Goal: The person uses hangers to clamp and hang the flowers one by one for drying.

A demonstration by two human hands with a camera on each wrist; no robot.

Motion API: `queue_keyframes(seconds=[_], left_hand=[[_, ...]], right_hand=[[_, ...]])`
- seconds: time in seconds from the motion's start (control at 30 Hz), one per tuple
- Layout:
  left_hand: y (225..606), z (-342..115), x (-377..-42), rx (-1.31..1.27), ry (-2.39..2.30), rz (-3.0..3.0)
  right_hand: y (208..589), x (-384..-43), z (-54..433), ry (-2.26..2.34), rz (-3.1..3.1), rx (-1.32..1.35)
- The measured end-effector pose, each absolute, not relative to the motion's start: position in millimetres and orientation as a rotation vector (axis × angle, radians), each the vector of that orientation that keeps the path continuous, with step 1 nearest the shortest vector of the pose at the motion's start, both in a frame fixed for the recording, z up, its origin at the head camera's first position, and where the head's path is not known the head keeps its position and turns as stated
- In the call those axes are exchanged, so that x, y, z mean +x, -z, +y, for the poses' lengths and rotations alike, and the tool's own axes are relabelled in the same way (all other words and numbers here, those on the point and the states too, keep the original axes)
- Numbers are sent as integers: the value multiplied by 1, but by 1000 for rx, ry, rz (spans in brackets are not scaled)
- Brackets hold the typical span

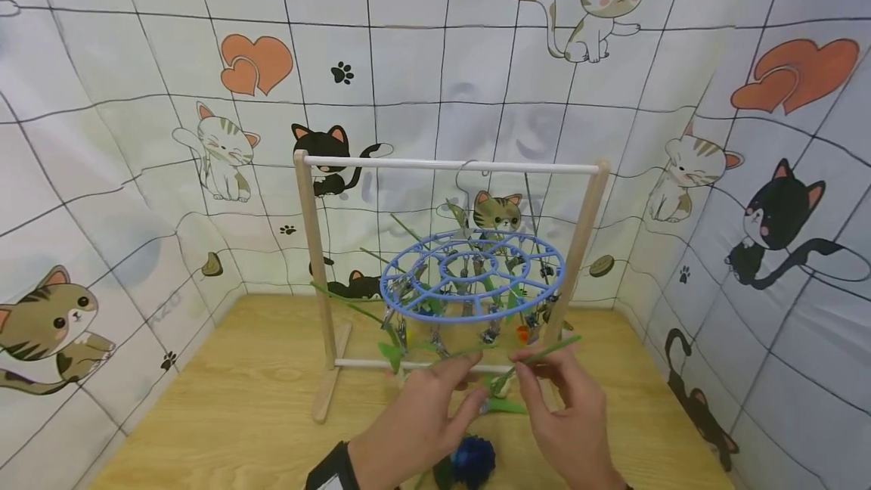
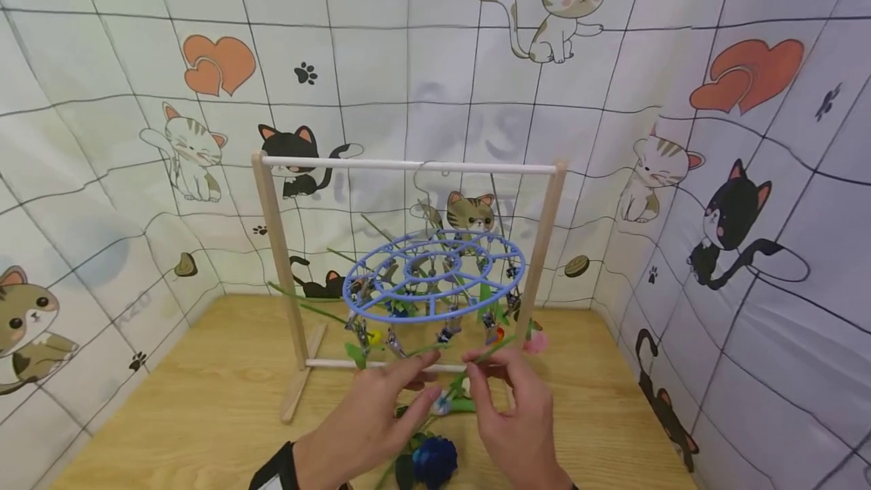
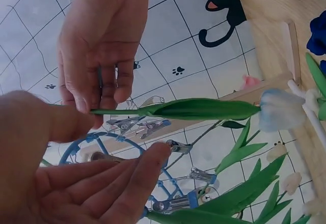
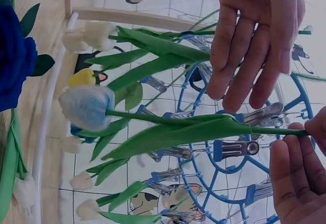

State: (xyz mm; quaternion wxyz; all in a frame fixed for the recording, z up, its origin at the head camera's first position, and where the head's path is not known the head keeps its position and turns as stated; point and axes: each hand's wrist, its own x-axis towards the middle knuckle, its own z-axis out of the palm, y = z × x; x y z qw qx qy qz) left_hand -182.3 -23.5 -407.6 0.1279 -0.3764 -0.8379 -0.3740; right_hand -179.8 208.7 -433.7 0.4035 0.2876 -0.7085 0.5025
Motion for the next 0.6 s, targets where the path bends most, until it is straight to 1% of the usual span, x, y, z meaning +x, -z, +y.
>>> queue_keyframes(seconds=[0.2, 0.3, 0.6], left_hand=[[408, -24, -185, -928, 1030, -2401], [408, -27, -184, -887, 1023, -2385], [412, -33, -186, -836, 1108, -2348]], right_hand=[[430, -180, 207, -1282, -1844, 658], [429, -180, 205, -1302, -1861, 638], [426, -183, 193, -1372, -1761, 748]])
